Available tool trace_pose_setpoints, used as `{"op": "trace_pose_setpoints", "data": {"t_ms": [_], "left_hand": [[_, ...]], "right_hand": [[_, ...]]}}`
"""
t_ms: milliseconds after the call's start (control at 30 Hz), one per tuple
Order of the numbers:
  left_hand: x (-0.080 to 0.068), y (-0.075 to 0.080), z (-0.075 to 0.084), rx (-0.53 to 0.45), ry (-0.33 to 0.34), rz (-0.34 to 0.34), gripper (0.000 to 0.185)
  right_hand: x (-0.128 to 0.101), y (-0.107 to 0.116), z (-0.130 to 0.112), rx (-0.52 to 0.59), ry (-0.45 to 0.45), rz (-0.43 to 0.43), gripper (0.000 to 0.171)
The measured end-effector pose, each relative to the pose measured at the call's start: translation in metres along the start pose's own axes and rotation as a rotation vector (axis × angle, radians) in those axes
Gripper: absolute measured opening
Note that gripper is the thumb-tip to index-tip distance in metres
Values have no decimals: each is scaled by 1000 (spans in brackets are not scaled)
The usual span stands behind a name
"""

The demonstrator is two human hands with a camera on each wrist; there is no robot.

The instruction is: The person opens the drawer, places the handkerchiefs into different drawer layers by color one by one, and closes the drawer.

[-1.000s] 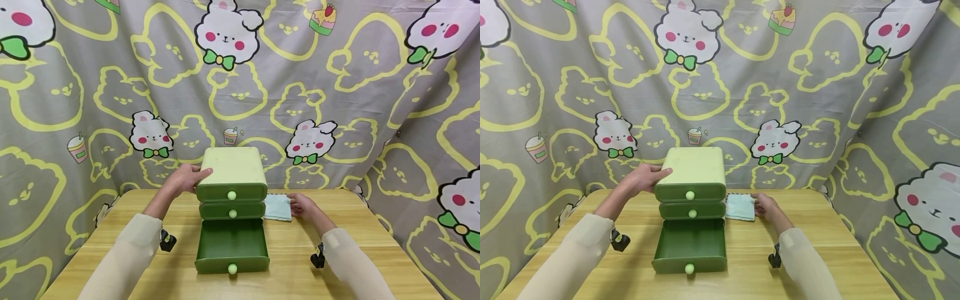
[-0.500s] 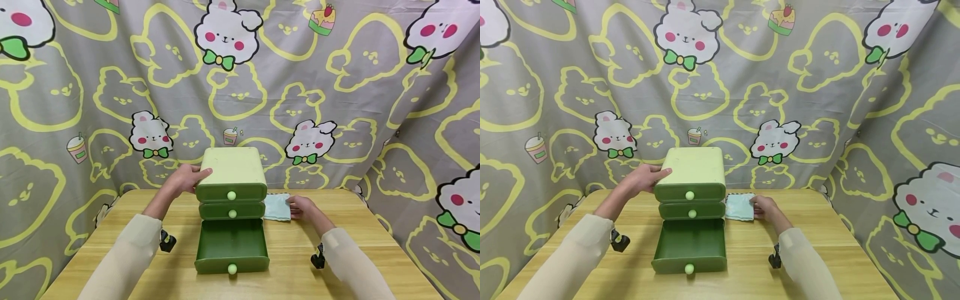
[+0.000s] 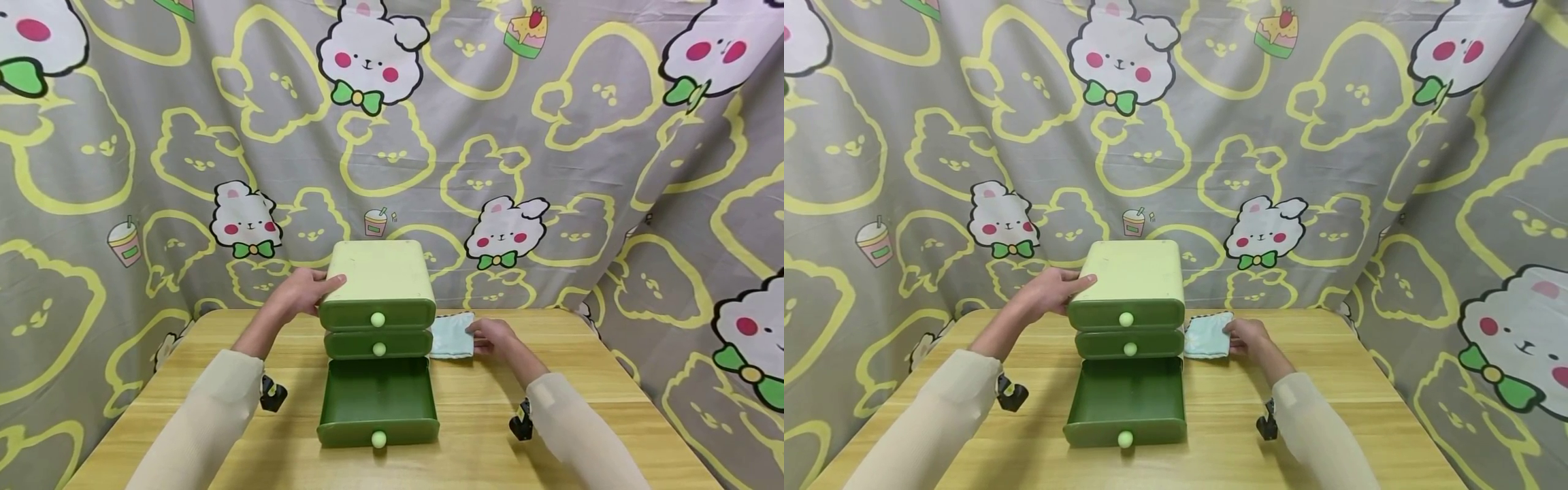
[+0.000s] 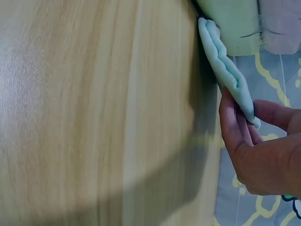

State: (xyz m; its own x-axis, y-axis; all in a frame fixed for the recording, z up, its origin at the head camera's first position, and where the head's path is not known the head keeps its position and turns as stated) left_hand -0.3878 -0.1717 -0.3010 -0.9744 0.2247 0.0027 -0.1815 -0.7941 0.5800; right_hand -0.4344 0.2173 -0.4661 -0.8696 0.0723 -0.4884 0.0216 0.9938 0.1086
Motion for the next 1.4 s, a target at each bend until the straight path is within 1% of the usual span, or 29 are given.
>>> {"op": "trace_pose_setpoints", "data": {"t_ms": [100, 367, 533, 667, 900, 1033, 1133, 1400], "left_hand": [[0, 0, -1, -2, -3, 0, 62], [-1, -1, 0, -11, -5, -4, 61], [-1, 0, 0, -9, -10, -3, 61], [0, 0, 0, -7, -12, -3, 62], [-1, 0, 0, -2, -10, -5, 62], [0, -1, 0, 0, -8, -9, 61], [0, -1, 0, 0, -11, -11, 61], [-1, -1, 0, 0, -9, -6, 63]], "right_hand": [[-4, -1, -5, 7, 20, -14, 33], [-11, -3, -15, 23, 44, -29, 31], [-21, -6, -26, 35, 78, -65, 29], [-29, -4, -32, 10, 96, -69, 31], [-42, 2, -42, -44, 114, -73, 29], [-50, 5, -49, -79, 131, -78, 34], [-58, 6, -55, -102, 151, -102, 41], [-80, 3, -67, -145, 205, -149, 49]]}}
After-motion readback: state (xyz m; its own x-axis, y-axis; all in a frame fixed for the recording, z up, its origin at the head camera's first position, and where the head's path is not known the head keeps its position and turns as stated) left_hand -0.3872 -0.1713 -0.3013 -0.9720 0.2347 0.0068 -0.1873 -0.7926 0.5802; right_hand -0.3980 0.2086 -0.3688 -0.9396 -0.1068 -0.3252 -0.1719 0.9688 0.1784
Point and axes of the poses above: each hand's wrist, its own x-axis towards the middle knuckle, its own y-axis out of the back of the hand, z = x × y, the point moved 7 cm from there along x, towards the middle knuckle, and after that the axes turned 8 degrees about -y, right-handed, at the moved point
